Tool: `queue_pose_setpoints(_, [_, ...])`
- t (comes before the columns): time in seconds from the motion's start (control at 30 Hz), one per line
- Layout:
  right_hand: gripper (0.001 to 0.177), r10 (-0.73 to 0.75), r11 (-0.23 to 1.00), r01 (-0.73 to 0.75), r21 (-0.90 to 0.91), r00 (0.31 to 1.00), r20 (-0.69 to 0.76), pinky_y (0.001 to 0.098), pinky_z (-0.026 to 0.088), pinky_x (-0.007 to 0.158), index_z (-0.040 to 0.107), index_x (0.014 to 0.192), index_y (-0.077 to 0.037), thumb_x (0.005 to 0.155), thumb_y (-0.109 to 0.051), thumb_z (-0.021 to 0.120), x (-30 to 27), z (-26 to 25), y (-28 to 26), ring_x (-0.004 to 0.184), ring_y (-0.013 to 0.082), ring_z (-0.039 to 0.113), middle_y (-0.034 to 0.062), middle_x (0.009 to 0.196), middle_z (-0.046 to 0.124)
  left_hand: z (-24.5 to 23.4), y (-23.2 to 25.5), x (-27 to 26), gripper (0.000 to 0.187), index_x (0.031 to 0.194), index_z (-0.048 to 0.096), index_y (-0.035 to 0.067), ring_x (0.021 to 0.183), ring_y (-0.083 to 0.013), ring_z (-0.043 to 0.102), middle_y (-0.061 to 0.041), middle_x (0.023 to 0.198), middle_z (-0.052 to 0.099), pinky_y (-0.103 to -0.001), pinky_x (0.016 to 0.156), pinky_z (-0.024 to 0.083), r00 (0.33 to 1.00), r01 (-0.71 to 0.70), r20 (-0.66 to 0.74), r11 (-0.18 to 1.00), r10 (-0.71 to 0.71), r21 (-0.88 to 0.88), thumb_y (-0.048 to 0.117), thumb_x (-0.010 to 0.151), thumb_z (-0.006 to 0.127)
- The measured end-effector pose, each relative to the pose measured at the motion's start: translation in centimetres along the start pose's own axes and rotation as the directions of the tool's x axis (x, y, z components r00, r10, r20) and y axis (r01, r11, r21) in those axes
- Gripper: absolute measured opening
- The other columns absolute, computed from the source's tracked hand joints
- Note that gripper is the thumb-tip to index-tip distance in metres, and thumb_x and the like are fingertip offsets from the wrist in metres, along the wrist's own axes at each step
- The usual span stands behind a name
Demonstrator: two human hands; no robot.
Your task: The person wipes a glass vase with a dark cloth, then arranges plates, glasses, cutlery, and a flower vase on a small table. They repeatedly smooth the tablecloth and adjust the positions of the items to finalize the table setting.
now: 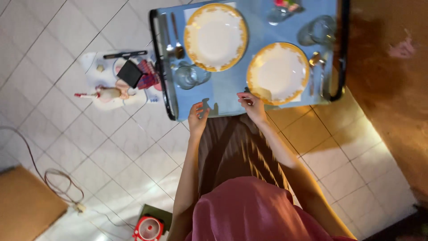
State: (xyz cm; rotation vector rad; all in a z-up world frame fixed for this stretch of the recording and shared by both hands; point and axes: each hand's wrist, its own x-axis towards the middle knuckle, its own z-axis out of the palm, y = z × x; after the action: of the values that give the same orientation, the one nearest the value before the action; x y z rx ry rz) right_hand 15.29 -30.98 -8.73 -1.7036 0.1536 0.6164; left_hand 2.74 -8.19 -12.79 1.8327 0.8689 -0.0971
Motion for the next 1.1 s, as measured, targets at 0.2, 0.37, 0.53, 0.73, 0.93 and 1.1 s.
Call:
queue_pose_setpoints(0.2, [0.019, 0.017, 0.999, 0.000, 0.052, 0.946, -0.323, 0.0337, 0.062, 0.079, 0.076, 0.114, -0.012, 0.097, -0.005, 0.070, -2.0, -8.7, 2.4, 0.091, 0.0205, 0.069, 0.0138, 0.104, 0.072, 4.2, 3.7, -0.1, 0.028, 0.115, 0.069, 0.018, 0.097, -0.0223, 0.074, -0.006, 0.112, 0.072, -0.035, 0.088, 0.054, 0.988, -0.069, 0.134, 0.997, 0.071, -0.023, 0.022, 0.089, 0.079])
queue_pose_setpoints(0.37, [0.016, 0.015, 1.000, -0.003, 0.025, 0.862, -0.507, 0.0307, 0.064, 0.071, 0.079, 0.109, -0.014, 0.096, -0.008, 0.072, -2.6, -16.0, 8.4, 0.082, 0.0180, 0.072, 0.0135, 0.096, 0.075, 9.6, 3.7, 2.5, 0.026, 0.114, 0.071, 0.019, 0.088, -0.0131, 0.072, -0.002, 0.106, 0.073, -0.027, 0.082, 0.054, 0.976, -0.062, 0.196, 0.984, 0.095, -0.169, 0.024, 0.091, 0.079])
queue_pose_setpoints(0.53, [0.020, 0.004, 0.993, -0.071, -0.098, 0.832, -0.555, 0.0339, 0.065, 0.068, 0.079, 0.110, -0.017, 0.093, -0.009, 0.072, -2.8, -20.1, 8.1, 0.080, 0.0205, 0.075, 0.0109, 0.094, 0.077, 15.6, 0.4, 6.1, 0.025, 0.123, 0.071, 0.014, 0.087, -0.0116, 0.073, -0.009, 0.109, 0.073, -0.022, 0.084, 0.054, 0.969, -0.018, 0.236, 0.975, 0.072, -0.222, 0.010, 0.098, 0.070])
queue_pose_setpoints(0.73, [0.023, 0.046, 0.998, -0.066, -0.022, 0.868, -0.495, 0.0333, 0.065, 0.071, 0.075, 0.116, -0.010, 0.094, -0.005, 0.071, -1.6, -21.5, 6.9, 0.085, 0.0256, 0.075, 0.0195, 0.102, 0.075, 16.7, 4.7, 5.3, 0.053, 0.144, 0.058, 0.014, 0.099, -0.0247, 0.069, -0.022, 0.124, 0.066, -0.032, 0.087, 0.052, 0.961, -0.024, 0.258, 0.960, 0.099, -0.279, -0.011, 0.100, 0.044])
queue_pose_setpoints(0.93, [0.023, 0.101, 0.995, -0.100, 0.024, 0.911, -0.400, 0.0370, 0.066, 0.073, 0.072, 0.120, -0.009, 0.097, -0.010, 0.070, -0.1, -22.1, 5.3, 0.090, 0.0288, 0.076, 0.0197, 0.106, 0.074, 16.7, 9.2, 4.7, 0.049, 0.140, 0.063, 0.026, 0.096, -0.0138, 0.069, -0.011, 0.126, 0.070, -0.022, 0.082, 0.049, 0.976, 0.119, 0.213, 0.948, -0.056, -0.296, 0.000, 0.105, 0.039])
queue_pose_setpoints(1.1, [0.033, 0.157, 0.987, -0.139, 0.079, 0.934, -0.322, 0.0393, 0.065, 0.075, 0.068, 0.127, -0.007, 0.095, -0.013, 0.072, 1.3, -22.3, 6.7, 0.090, 0.0295, 0.076, 0.0215, 0.107, 0.073, 16.7, 10.5, 5.1, 0.038, 0.132, 0.070, 0.034, 0.094, -0.0149, 0.074, -0.009, 0.125, 0.073, -0.030, 0.086, 0.053, 0.977, 0.166, 0.174, 0.957, -0.126, -0.238, 0.011, 0.109, 0.048])
